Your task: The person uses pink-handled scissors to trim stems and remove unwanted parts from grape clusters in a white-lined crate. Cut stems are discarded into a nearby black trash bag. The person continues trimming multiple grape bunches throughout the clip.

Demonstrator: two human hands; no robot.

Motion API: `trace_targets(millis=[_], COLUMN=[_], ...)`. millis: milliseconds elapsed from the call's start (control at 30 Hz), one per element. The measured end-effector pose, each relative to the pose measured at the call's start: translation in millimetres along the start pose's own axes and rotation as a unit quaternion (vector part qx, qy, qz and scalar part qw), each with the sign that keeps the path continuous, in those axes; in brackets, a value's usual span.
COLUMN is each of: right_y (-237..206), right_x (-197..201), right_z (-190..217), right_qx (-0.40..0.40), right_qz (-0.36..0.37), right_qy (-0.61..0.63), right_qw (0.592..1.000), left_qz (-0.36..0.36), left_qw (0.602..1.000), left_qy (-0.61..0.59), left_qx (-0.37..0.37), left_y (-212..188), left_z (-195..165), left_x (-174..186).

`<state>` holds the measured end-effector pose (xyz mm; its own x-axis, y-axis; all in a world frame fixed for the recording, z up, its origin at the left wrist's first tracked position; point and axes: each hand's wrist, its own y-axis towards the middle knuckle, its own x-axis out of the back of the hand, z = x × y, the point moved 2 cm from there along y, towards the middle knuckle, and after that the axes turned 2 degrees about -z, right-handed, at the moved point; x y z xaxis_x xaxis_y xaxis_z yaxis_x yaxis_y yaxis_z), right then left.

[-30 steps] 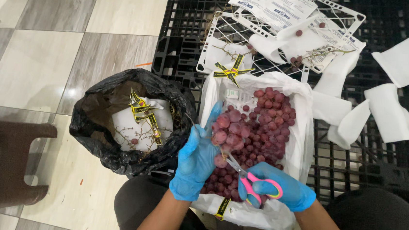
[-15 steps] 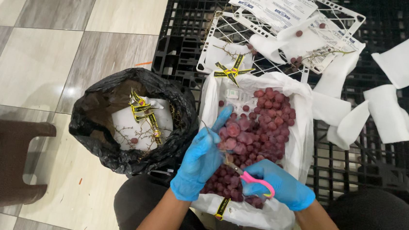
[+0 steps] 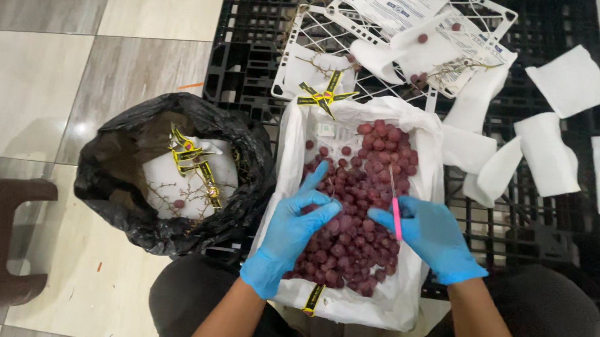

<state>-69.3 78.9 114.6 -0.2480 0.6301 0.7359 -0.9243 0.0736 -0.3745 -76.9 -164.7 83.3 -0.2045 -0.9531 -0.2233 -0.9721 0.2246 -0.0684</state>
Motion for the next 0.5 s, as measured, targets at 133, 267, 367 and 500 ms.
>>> trace_targets(millis=[133, 267, 367, 500], right_y=[25.7, 43.4, 47.5, 46.2], right_x=[-30.1, -72.9, -90.8, -94.4], right_z=[-14.2, -8.2, 2.2, 8.3], right_qx=[-0.021, -0.055, -0.008, 0.009], right_qz=[0.011, 0.145, 0.201, 0.184], right_qy=[0.24, 0.566, 0.704, 0.723], right_qw=[0.971, 0.809, 0.681, 0.666], left_qz=[-0.013, 0.043, 0.105, 0.066], left_qw=[0.999, 0.995, 0.988, 0.991], left_qy=[-0.046, -0.088, -0.093, -0.1], left_qx=[0.017, -0.029, -0.069, -0.067], left_y=[2.4, 7.4, 8.4, 9.9], left_z=[3.5, -3.9, -7.5, -2.8], left_x=[-1.6, -0.1, -0.1, -6.6])
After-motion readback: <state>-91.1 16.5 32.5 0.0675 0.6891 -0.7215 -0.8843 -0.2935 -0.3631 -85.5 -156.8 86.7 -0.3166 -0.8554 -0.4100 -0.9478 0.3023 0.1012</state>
